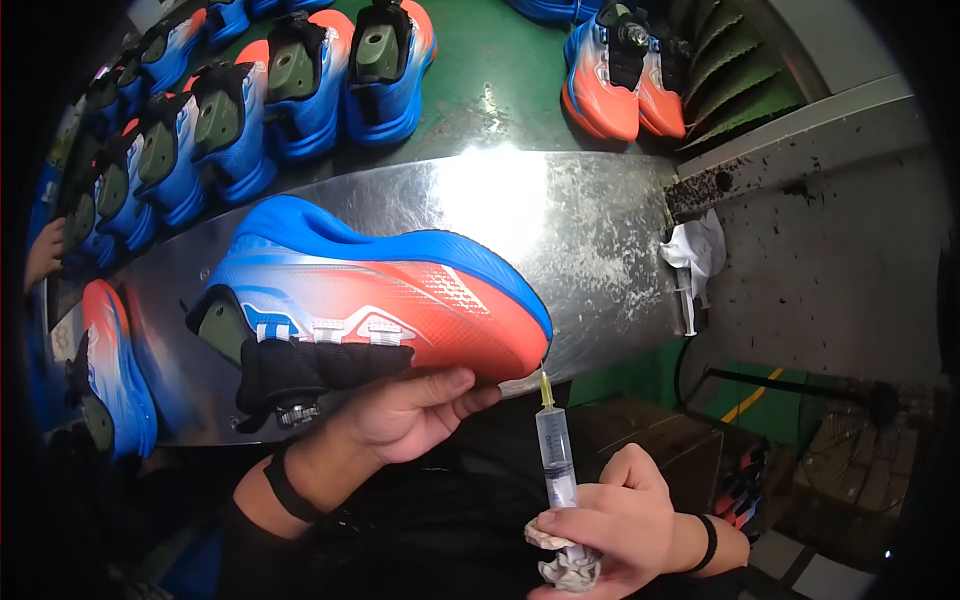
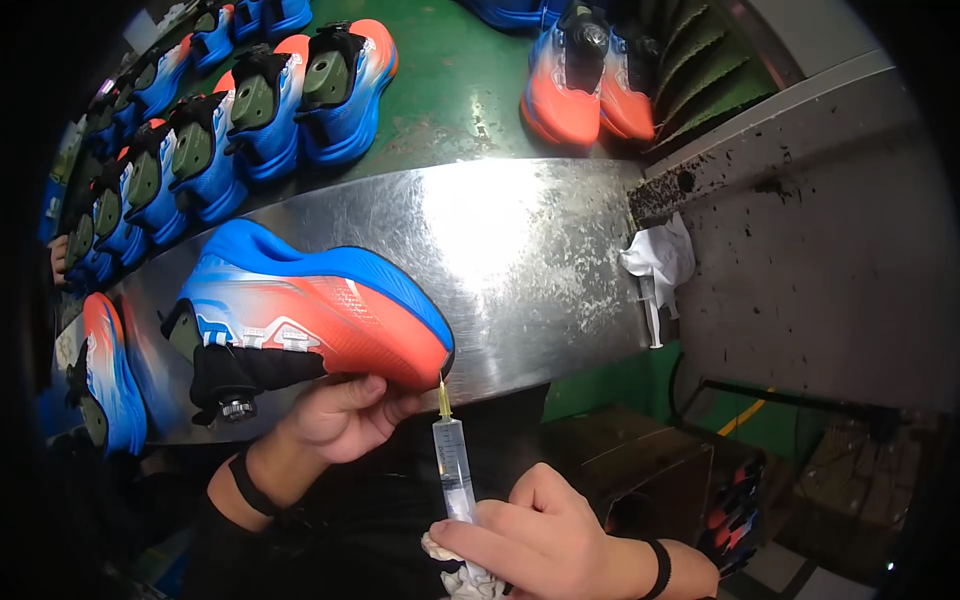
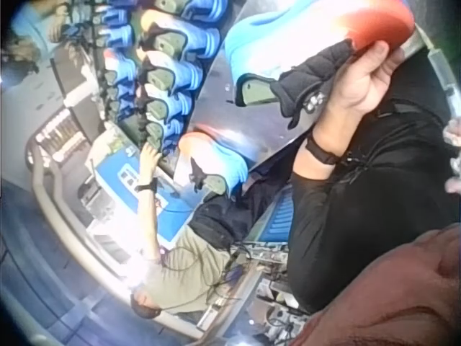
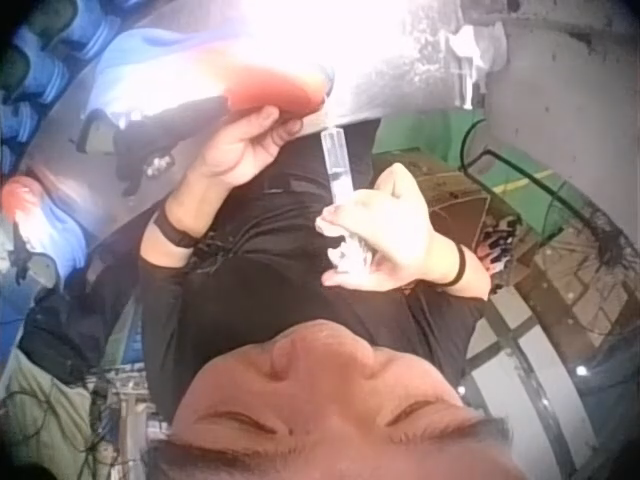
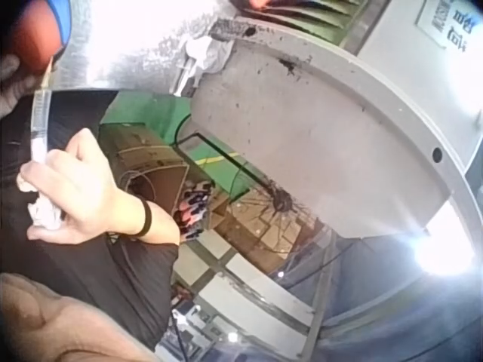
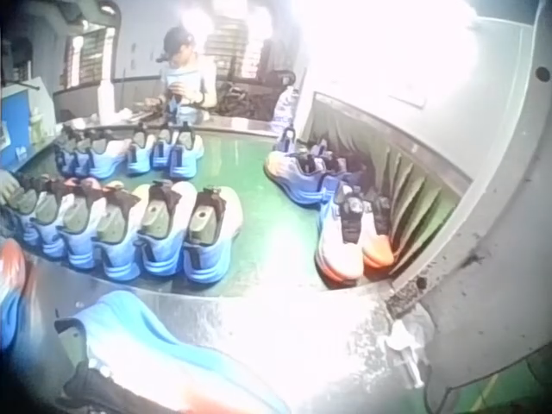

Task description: Applying glue or sealant to the seams of shoes using a syringe on a factory production line.

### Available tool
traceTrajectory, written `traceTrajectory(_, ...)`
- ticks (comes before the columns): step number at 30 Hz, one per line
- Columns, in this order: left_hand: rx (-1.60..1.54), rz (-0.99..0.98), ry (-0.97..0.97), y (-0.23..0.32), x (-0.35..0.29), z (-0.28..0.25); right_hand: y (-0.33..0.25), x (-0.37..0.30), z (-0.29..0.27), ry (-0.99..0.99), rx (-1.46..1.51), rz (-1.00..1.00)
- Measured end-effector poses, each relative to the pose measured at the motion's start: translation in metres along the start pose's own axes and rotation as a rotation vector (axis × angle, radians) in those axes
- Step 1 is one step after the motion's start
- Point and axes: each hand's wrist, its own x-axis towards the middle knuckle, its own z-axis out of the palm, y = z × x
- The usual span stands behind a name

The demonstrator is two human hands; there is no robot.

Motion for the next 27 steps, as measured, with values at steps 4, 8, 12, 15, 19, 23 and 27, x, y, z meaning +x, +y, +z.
traceTrajectory(4,-0.067,0.008,0.021,0.000,0.002,0.001,0.003,0.009,0.010,0.015,-0.296,-0.021)
traceTrajectory(8,-0.083,0.044,-0.019,0.002,0.005,0.009,0.018,-0.001,0.025,0.044,-0.439,-0.103)
traceTrajectory(12,-0.060,0.025,-0.024,0.004,0.008,0.015,0.024,-0.003,0.036,0.100,-0.467,-0.112)
traceTrajectory(15,-0.038,0.026,0.013,0.004,0.004,0.019,0.027,-0.003,0.040,0.117,-0.494,-0.131)
traceTrajectory(19,-0.036,0.044,0.030,0.003,0.002,0.020,0.031,-0.003,0.041,0.099,-0.545,-0.181)
traceTrajectory(23,-0.050,0.034,0.053,0.002,0.003,0.022,0.032,-0.005,0.043,0.115,-0.541,-0.182)
traceTrajectory(27,-0.045,0.046,0.059,-0.001,0.004,0.021,0.035,-0.006,0.043,0.129,-0.519,-0.191)
